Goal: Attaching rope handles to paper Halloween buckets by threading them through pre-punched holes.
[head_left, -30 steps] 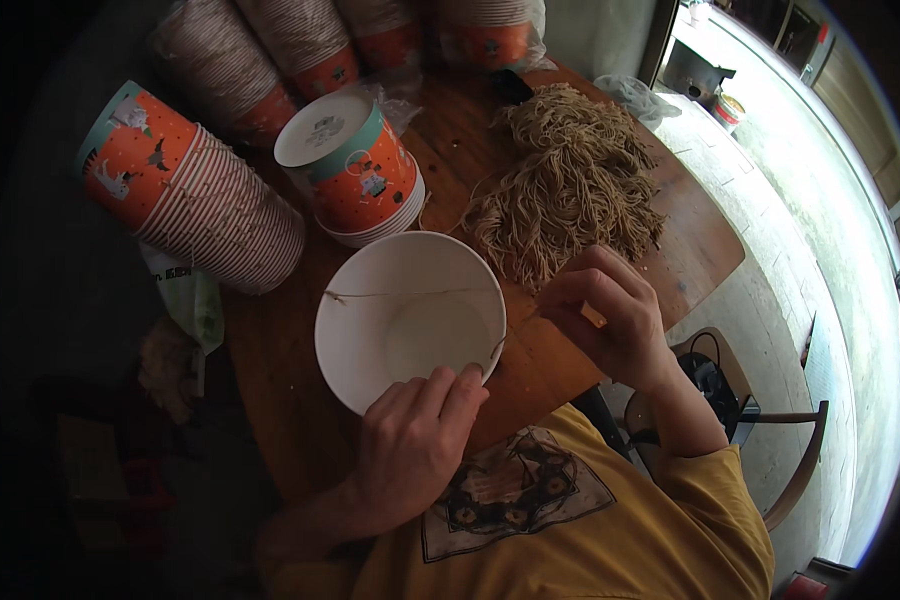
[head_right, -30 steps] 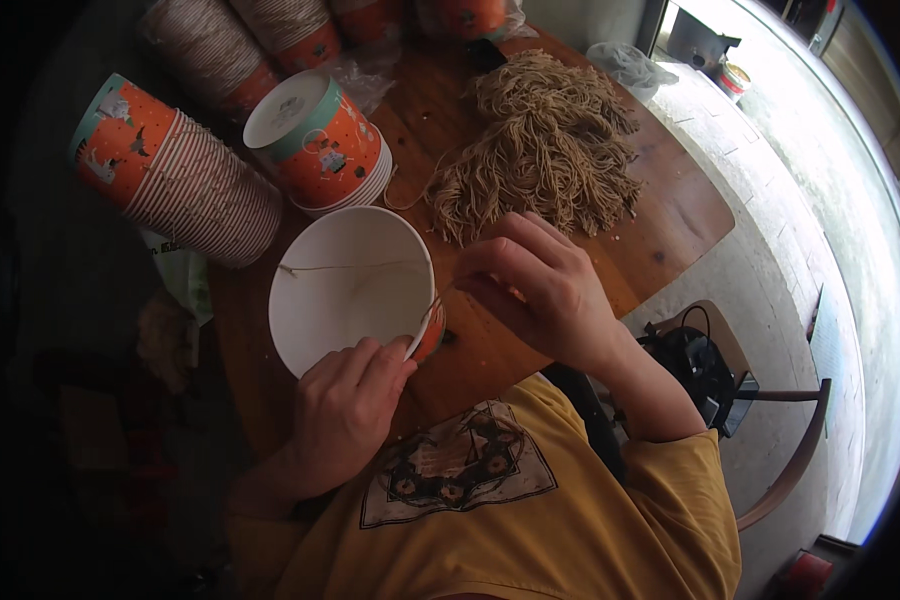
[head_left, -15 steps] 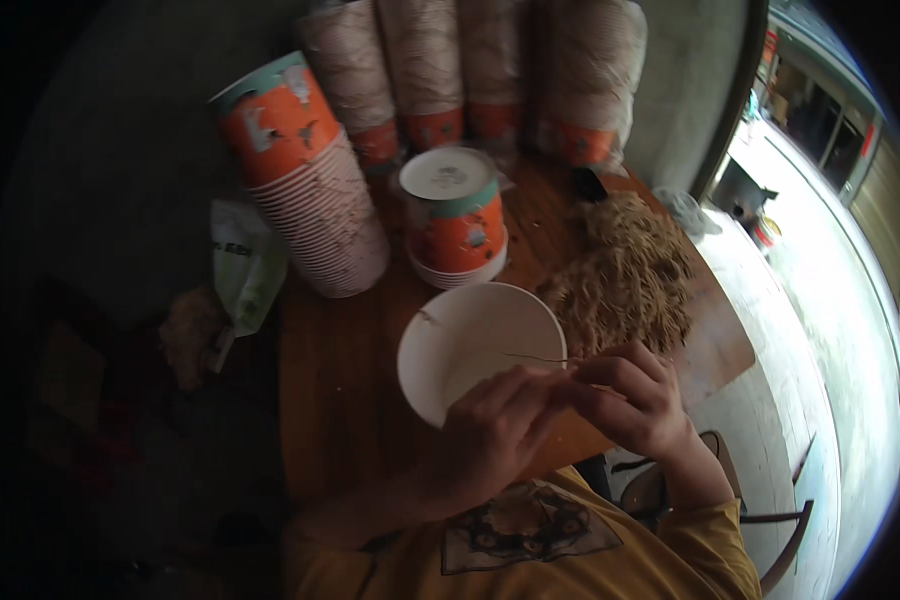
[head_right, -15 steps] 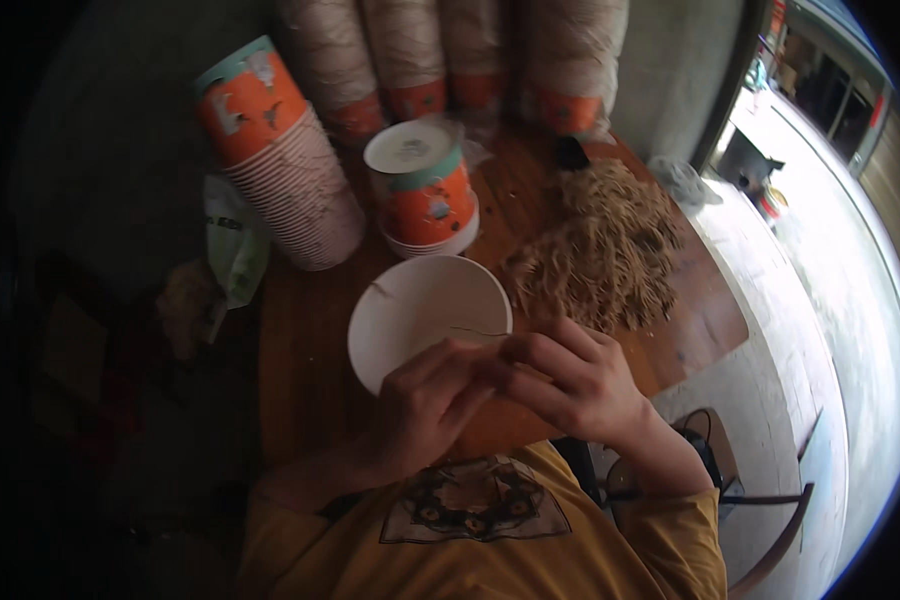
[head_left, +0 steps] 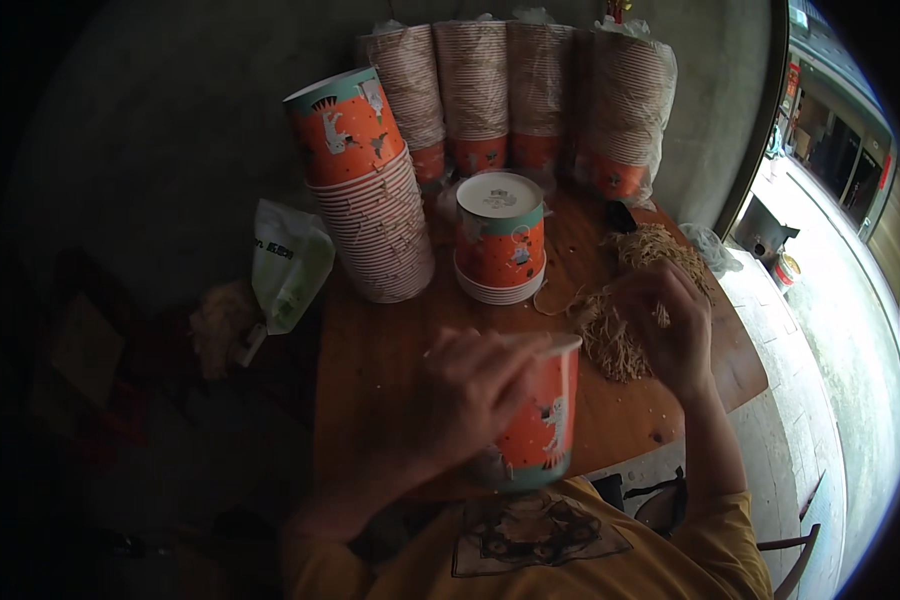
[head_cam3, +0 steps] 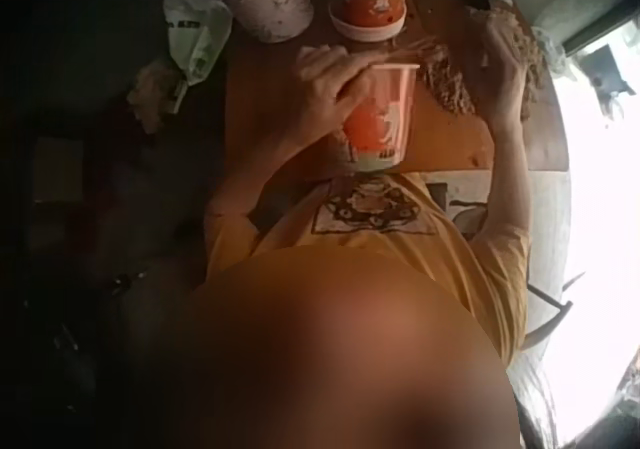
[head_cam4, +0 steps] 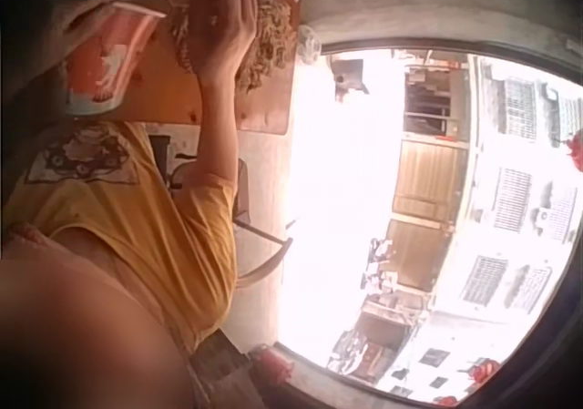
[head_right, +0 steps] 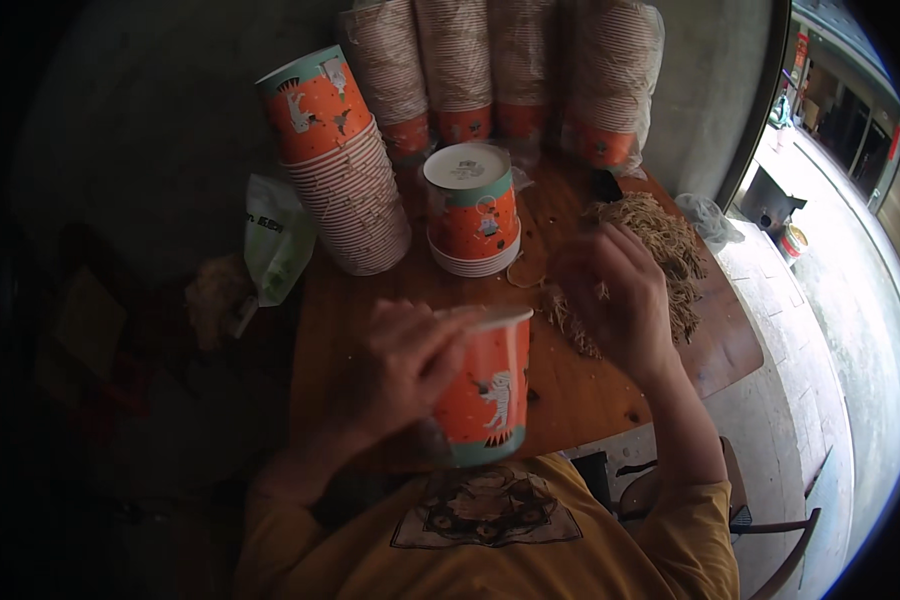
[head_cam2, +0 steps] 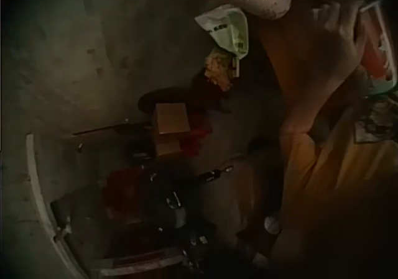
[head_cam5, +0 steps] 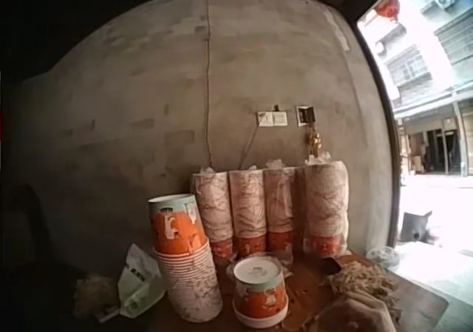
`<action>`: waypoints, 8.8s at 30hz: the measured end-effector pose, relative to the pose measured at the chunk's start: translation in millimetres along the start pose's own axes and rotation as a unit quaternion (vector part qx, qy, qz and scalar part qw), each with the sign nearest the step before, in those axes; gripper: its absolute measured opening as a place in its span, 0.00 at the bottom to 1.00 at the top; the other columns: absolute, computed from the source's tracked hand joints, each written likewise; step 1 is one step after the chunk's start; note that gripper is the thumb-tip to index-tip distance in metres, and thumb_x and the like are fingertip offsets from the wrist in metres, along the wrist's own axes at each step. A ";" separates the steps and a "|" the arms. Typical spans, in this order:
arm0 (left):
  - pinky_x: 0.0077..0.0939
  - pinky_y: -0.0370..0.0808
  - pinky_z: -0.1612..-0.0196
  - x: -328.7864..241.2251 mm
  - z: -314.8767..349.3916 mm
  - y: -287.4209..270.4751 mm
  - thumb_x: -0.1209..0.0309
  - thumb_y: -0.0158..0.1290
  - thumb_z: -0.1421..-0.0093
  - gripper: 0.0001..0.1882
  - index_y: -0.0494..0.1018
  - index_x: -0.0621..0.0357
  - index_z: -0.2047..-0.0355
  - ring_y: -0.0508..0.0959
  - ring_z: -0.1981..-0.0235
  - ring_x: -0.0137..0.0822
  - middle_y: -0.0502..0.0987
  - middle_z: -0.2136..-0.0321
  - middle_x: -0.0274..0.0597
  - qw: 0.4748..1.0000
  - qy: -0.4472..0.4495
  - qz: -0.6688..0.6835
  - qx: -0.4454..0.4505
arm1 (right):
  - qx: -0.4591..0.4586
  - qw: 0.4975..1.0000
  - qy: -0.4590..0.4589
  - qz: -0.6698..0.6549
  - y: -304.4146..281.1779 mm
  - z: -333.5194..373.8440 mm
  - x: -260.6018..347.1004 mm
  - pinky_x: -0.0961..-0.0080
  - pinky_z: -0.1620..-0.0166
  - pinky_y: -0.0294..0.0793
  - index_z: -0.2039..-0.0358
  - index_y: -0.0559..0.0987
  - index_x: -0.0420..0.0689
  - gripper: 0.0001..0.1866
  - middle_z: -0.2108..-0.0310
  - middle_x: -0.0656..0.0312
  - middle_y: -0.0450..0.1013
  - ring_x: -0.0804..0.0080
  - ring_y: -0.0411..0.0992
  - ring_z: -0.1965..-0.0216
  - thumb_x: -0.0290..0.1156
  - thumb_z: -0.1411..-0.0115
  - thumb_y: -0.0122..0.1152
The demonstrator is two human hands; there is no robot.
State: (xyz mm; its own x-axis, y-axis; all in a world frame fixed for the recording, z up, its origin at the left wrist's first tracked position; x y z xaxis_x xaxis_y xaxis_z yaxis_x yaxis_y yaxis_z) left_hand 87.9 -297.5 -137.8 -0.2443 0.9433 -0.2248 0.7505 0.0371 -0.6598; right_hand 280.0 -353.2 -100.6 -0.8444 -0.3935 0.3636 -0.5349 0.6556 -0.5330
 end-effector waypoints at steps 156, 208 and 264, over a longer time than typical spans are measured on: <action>0.20 0.67 0.73 20.6 22.1 39.9 0.72 0.45 0.36 0.07 0.69 0.63 0.61 0.68 0.78 0.21 0.71 0.80 0.36 0.882 -0.355 0.293 0.102 | 0.198 0.971 0.061 0.115 85.2 34.0 -199.5 0.60 0.58 0.73 0.67 0.80 0.47 0.07 0.67 0.59 0.73 0.58 0.71 0.59 0.34 0.44 0.58; 0.21 0.73 0.63 34.6 -142.0 244.1 0.71 0.54 0.42 0.11 0.74 0.65 0.62 0.76 0.69 0.25 0.78 0.70 0.38 0.789 -0.253 0.387 0.405 | 0.114 0.866 0.369 -0.316 2.8 71.6 -212.1 0.84 0.62 0.69 0.67 0.77 0.41 0.06 0.69 0.72 0.73 0.86 0.69 0.66 0.31 0.39 0.60; 0.32 0.75 0.53 -73.1 -17.7 47.8 0.71 0.56 0.43 0.22 0.67 0.64 0.48 0.76 0.56 0.45 0.72 0.55 0.51 0.943 0.106 0.267 0.170 | -0.147 0.832 0.128 -0.519 -111.3 83.8 7.1 0.59 0.56 0.78 0.76 0.70 0.46 0.12 0.74 0.55 0.70 0.63 0.73 0.68 0.37 0.38 0.56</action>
State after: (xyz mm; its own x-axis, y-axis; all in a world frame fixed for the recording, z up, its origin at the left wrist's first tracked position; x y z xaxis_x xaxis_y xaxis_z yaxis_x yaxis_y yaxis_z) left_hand 152.5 -358.8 -140.1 0.2681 0.8438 -0.4650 0.4835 -0.5353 -0.6926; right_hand 331.1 -483.0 -102.8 0.1227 -0.7199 0.6832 -0.9105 0.1922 0.3661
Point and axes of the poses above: each hand's wrist, its own z-axis away from the middle knuckle, its own y-axis out of the palm, x = y × z, the point moved 6 cm from there along -z, towards the middle knuckle
